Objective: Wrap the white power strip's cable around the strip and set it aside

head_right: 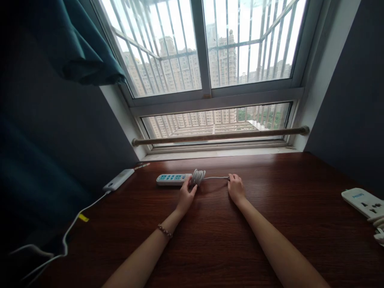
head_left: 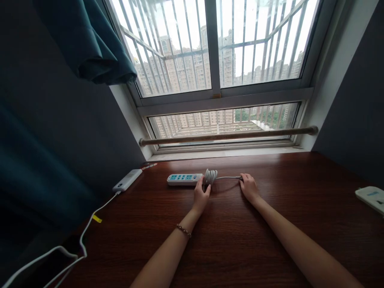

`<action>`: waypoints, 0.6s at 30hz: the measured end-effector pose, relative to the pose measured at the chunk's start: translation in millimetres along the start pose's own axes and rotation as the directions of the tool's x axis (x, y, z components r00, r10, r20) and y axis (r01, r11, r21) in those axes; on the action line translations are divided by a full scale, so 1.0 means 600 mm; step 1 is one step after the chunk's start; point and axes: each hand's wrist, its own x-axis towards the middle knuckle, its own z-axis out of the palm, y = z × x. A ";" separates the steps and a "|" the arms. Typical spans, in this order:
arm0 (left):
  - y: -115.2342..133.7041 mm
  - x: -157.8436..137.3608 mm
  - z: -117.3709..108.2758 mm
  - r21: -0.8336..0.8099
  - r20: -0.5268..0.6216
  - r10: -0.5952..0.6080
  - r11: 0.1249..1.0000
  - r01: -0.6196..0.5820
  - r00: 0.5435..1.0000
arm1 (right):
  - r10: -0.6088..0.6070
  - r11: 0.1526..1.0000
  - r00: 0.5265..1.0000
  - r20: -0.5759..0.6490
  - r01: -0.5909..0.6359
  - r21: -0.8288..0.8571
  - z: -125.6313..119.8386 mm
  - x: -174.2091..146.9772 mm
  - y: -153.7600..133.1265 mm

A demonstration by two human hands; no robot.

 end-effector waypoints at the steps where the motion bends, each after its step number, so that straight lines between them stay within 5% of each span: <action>1: -0.005 -0.003 0.002 -0.012 0.015 -0.004 1.000 0.004 1.000 | 0.007 1.000 1.000 -0.004 -0.007 0.019 -0.002 0.002 -0.001; 10: -0.032 -0.007 0.011 -0.240 0.020 -0.171 0.956 0.171 0.985 | 0.096 0.929 0.989 -0.114 -0.048 0.366 -0.031 0.017 -0.046; 18: -0.044 0.003 0.005 -0.345 0.062 -0.307 0.886 0.309 0.950 | 0.318 0.749 0.948 0.006 -0.255 0.611 -0.014 -0.009 -0.061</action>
